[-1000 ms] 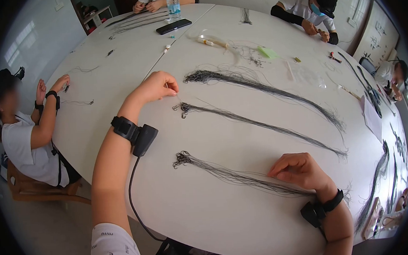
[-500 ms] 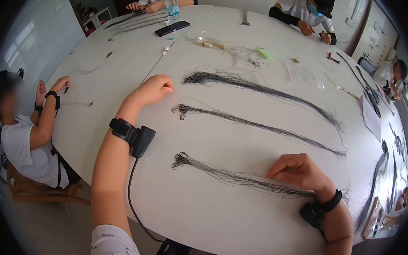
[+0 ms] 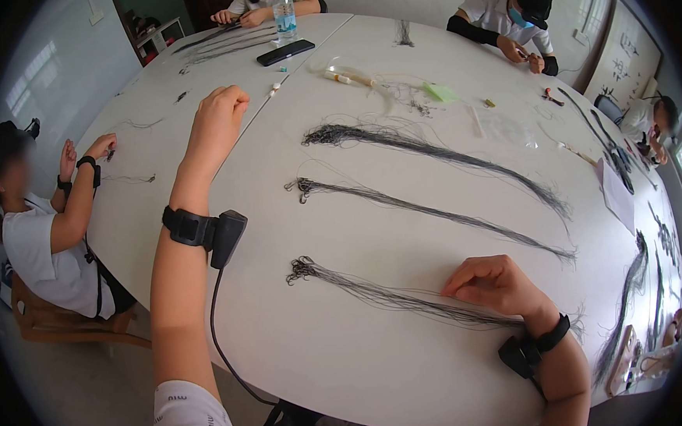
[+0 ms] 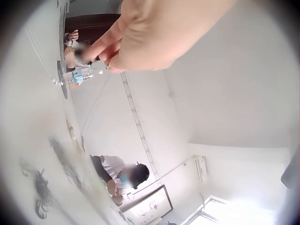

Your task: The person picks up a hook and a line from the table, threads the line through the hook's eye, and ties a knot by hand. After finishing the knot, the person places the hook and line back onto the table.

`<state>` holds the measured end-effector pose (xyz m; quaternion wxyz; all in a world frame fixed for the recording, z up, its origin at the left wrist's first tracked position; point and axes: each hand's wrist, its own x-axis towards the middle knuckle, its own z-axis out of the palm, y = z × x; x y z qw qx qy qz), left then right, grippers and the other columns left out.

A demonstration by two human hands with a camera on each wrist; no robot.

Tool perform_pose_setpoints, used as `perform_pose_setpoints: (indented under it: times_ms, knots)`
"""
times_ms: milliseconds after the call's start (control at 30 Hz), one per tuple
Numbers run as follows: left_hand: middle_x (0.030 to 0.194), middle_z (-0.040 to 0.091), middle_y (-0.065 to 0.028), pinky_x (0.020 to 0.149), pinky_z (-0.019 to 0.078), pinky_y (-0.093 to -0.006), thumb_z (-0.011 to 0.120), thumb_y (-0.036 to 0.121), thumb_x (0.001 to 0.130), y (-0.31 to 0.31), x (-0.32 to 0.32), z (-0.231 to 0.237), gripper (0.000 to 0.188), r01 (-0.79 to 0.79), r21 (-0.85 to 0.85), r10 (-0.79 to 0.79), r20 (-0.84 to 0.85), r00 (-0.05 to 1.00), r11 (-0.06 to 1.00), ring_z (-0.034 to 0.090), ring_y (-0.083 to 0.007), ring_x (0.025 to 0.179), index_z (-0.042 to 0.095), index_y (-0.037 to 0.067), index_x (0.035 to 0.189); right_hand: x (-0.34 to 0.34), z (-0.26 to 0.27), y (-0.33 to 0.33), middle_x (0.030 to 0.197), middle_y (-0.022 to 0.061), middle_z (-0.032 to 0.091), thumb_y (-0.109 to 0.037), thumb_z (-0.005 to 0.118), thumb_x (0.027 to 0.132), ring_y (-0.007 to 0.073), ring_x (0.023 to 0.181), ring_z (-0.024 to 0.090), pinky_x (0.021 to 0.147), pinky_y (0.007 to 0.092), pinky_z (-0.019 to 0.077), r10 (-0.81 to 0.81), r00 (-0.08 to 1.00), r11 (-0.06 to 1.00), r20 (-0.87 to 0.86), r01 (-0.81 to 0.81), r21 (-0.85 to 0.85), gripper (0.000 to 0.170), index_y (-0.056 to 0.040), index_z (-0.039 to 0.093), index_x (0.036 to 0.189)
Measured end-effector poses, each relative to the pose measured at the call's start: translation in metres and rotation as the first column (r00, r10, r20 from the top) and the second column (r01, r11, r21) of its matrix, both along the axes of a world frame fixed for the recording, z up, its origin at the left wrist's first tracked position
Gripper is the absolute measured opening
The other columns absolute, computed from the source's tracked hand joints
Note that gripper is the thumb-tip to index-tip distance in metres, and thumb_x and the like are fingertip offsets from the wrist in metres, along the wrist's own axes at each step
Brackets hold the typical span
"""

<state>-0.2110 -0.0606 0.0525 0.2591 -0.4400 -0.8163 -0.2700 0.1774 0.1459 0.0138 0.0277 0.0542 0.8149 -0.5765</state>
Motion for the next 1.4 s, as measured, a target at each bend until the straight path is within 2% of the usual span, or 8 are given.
perform_pose_setpoints:
  times_ms: [400, 633, 800, 1000, 1100, 1167, 1333, 1400]
  knots:
    - [0.08, 0.059, -0.0118, 0.064, 0.0474, -0.0333, 0.056, -0.001, 0.078, 0.037, 0.155, 0.013, 0.009, 0.622, -0.036, -0.568, 0.371, 0.735, 0.782, 0.059, -0.0246, 0.069, 0.061, -0.001, 0.086, -0.011, 0.025, -0.013, 0.108, 0.0092, 0.06, 0.005, 0.057, 0.082, 0.0129, 0.083, 0.059, 0.072, 0.0256, 0.0472, -0.095, 0.989, 0.991, -0.114, 0.082, -0.11, 0.025, 0.0003, 0.059, 0.107]
    - [0.084, 0.057, -0.0089, 0.061, 0.0447, -0.0309, 0.06, -0.001, 0.08, 0.053, 0.197, -0.009, 0.012, 0.851, 0.118, -0.808, 0.404, 0.429, 0.511, 0.056, -0.0221, 0.071, 0.061, 0.001, 0.091, -0.026, 0.024, -0.028, 0.134, 0.014, 0.04, 0.011, 0.05, 0.082, 0.0243, 0.1, 0.059, 0.074, 0.029, 0.0486, -0.08, 0.98, 0.846, -0.185, -0.032, -0.533, 0.064, -0.0027, 0.023, 0.14]
    - [0.084, 0.058, -0.0091, 0.063, 0.0439, -0.0324, 0.06, 0.0, 0.081, 0.046, 0.196, -0.012, 0.012, 0.821, 0.115, -0.736, 0.523, 0.429, 0.56, 0.056, -0.0239, 0.073, 0.061, 0.002, 0.093, -0.024, 0.022, -0.03, 0.119, 0.0144, 0.052, 0.008, 0.053, 0.083, 0.0222, 0.098, 0.059, 0.076, 0.0291, 0.0485, -0.08, 0.993, 0.85, -0.092, 0.02, -0.527, 0.059, -0.0002, 0.03, 0.136]
    - [0.085, 0.062, -0.011, 0.068, 0.0461, -0.0319, 0.057, 0.003, 0.083, 0.049, 0.17, -0.018, 0.01, 0.765, 0.035, -0.663, 0.526, 0.533, 0.643, 0.058, -0.025, 0.074, 0.062, 0.002, 0.092, -0.019, 0.029, -0.013, 0.081, 0.0068, 0.063, -0.006, 0.06, 0.086, 0.014, 0.082, 0.059, 0.073, 0.0267, 0.0481, -0.139, 0.976, 0.945, 0.168, 0.181, -0.271, 0.016, 0.0041, 0.061, 0.098]
    - [0.082, 0.062, -0.0112, 0.064, 0.0491, -0.0317, 0.059, 0.005, 0.083, 0.055, 0.139, -0.02, 0.009, 0.727, -0.062, -0.644, 0.417, 0.641, 0.684, 0.061, -0.0236, 0.072, 0.064, 0.001, 0.089, -0.018, 0.027, 0.0, 0.081, 0.0071, 0.063, -0.013, 0.059, 0.089, 0.0131, 0.078, 0.058, 0.07, 0.0265, 0.047, -0.342, 0.931, 0.885, -0.125, 0.274, -0.377, 0.017, 0.0022, 0.062, 0.084]
    - [0.077, 0.063, -0.0095, 0.056, 0.0497, -0.0285, 0.06, 0.003, 0.081, 0.056, 0.122, -0.015, 0.008, 0.609, -0.241, -0.188, 0.811, 0.554, 0.756, 0.061, -0.0168, 0.065, 0.064, -0.001, 0.087, -0.015, 0.038, 0.007, 0.097, 0.0125, 0.063, -0.014, 0.054, 0.091, 0.0187, 0.093, 0.06, 0.077, 0.0297, 0.0479, -0.452, 0.859, 0.809, -0.24, 0.281, -0.517, 0.016, -0.0013, 0.06, 0.083]
    - [0.07, 0.06, -0.0078, 0.055, 0.0487, -0.0253, 0.056, 0.004, 0.078, 0.052, 0.103, -0.025, 0.012, 0.599, -0.287, -0.126, 0.824, 0.553, 0.747, 0.056, -0.0122, 0.057, 0.062, -0.003, 0.085, 0.005, 0.057, 0.048, 0.11, 0.0186, 0.06, -0.021, 0.043, 0.095, 0.0302, 0.114, 0.053, 0.094, 0.0376, 0.0433, -0.396, 0.765, 0.794, -0.507, 0.007, -0.608, 0.02, -0.0081, 0.052, 0.081]
    - [0.068, 0.06, -0.0066, 0.054, 0.0476, -0.024, 0.056, 0.002, 0.076, 0.052, 0.101, -0.031, 0.012, 0.592, -0.24, -0.197, 0.792, 0.578, 0.769, 0.055, -0.0121, 0.054, 0.063, -0.002, 0.085, 0.013, 0.071, 0.052, 0.094, 0.0136, 0.061, -0.021, 0.041, 0.095, 0.0272, 0.101, 0.057, 0.094, 0.0375, 0.0421, -0.488, 0.711, 0.752, -0.505, 0.049, -0.657, 0.022, -0.0086, 0.05, 0.08]
